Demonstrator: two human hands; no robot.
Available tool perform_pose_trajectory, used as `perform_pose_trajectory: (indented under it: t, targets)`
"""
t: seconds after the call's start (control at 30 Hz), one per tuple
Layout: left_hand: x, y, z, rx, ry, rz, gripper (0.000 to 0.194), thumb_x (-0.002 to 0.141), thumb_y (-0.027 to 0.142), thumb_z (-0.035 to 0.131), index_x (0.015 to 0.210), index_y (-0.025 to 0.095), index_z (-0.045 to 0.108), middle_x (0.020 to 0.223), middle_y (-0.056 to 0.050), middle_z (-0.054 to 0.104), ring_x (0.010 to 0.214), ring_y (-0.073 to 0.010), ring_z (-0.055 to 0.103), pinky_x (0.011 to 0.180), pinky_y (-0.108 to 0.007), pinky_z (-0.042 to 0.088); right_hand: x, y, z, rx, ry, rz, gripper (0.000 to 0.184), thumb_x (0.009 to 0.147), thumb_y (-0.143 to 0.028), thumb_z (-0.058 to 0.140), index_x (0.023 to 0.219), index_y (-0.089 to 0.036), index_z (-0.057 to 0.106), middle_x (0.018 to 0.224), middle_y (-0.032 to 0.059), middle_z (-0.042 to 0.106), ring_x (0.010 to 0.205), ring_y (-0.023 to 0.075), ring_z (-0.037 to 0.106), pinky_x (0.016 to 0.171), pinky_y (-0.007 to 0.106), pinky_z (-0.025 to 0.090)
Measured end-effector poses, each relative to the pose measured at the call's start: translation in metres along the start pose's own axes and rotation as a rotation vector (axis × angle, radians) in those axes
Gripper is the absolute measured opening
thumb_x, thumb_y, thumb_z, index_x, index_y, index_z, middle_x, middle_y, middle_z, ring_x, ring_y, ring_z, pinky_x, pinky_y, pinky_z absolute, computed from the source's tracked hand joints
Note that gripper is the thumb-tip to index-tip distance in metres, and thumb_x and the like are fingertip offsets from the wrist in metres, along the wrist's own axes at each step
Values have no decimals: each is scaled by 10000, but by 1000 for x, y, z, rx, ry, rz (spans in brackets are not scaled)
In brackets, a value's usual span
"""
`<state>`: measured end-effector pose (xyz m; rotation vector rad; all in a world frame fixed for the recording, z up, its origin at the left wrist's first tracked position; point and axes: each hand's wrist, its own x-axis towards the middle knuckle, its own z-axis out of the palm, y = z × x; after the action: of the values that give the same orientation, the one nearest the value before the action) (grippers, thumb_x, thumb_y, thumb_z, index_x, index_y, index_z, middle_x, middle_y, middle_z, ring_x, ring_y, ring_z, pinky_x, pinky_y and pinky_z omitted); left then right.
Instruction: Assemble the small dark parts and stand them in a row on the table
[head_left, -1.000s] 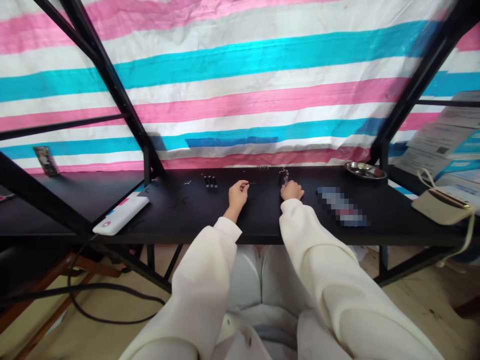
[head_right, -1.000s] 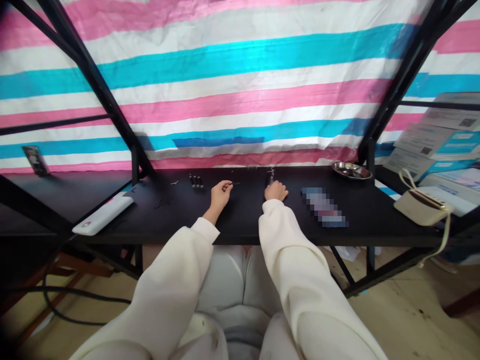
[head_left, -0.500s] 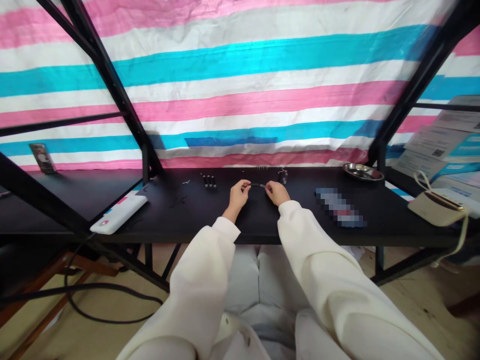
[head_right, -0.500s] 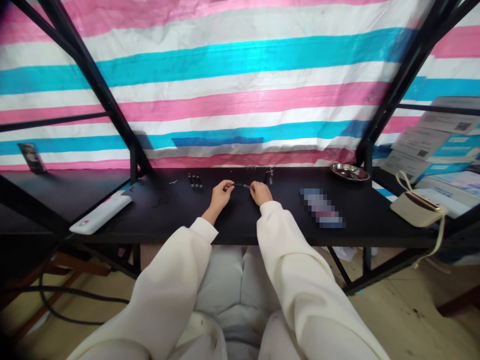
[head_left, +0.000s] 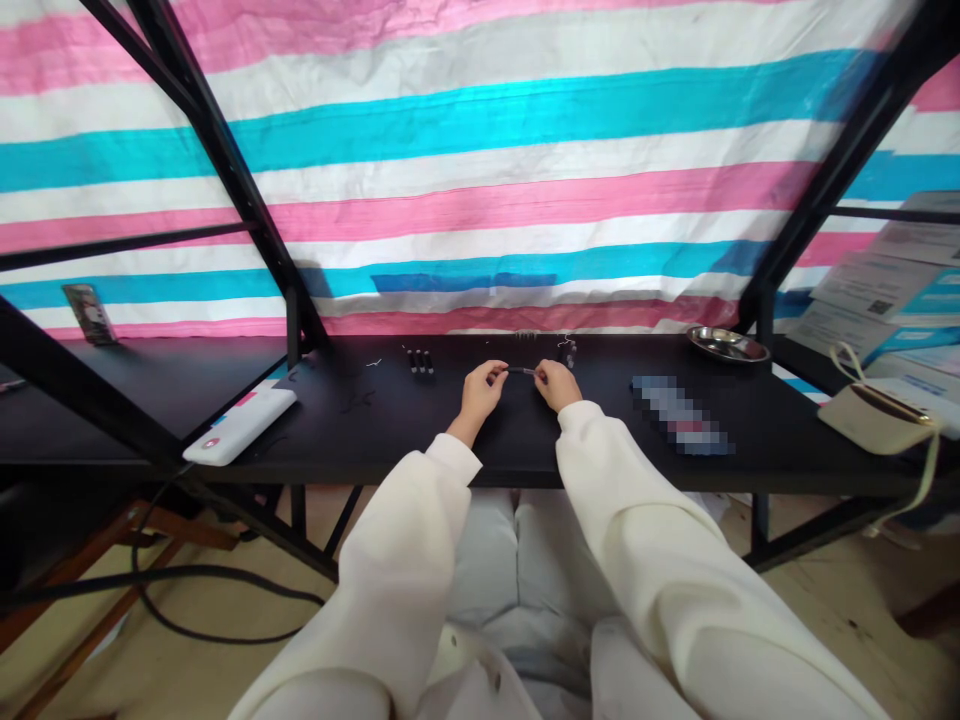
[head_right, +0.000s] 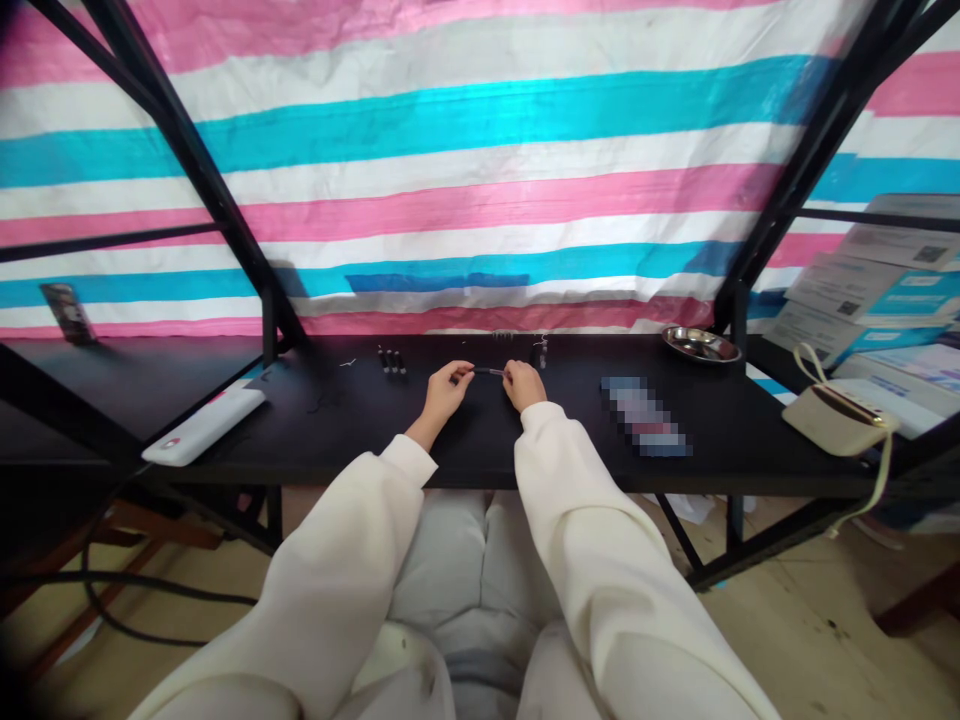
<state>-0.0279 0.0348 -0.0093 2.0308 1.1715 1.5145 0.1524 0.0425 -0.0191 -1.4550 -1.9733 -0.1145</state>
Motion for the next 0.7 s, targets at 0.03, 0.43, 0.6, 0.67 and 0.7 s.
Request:
perform_pose_trajectory:
  t: [0.03, 0.43, 0.6, 0.67, 0.7]
  targets:
    - [0, 0, 0, 3, 2, -4, 150, 763, 211, 552, 886, 168, 624, 792, -25, 633, 635, -94, 541, 676, -234, 460, 0, -1, -1, -8, -4, 5, 92, 771, -136, 453, 767, -184, 531, 763, 51, 560, 733, 174, 494, 687, 259, 356]
    - [-1, 0, 0, 35, -8, 13, 173, 791, 228, 541, 920, 171, 642, 860, -41, 668, 734, -114, 595, 746, -250, 471, 0, 0, 1, -12, 18, 0, 100, 778, -148, 453, 802, -176, 546, 778, 55, 564, 751, 178, 500, 711, 262, 363]
    - [-2, -5, 3, 70, -87, 75, 230, 783, 191, 540, 983, 179, 652, 979, -50, 669, 772, -120, 598, 770, -269, 475, 1, -1, 1, 31, 22, -22, 85, 773, -147, 463, 793, -177, 540, 770, 48, 568, 750, 171, 504, 721, 255, 367]
    - [-3, -5, 3, 76, -109, 83, 261, 776, 174, 539, 1015, 182, 645, 1008, -50, 663, 762, -117, 597, 758, -269, 480, 0, -2, 0, 39, 20, -14, 83, 767, -144, 468, 792, -179, 540, 772, 48, 570, 751, 171, 506, 721, 256, 368]
    - [-3, -5, 3, 75, -115, 86, 275, 776, 168, 536, 1030, 184, 641, 1018, -50, 660, 756, -115, 597, 754, -269, 481, 0, -2, 0, 41, 18, -8, 82, 766, -147, 471, 792, -181, 541, 773, 48, 571, 751, 172, 508, 719, 259, 369]
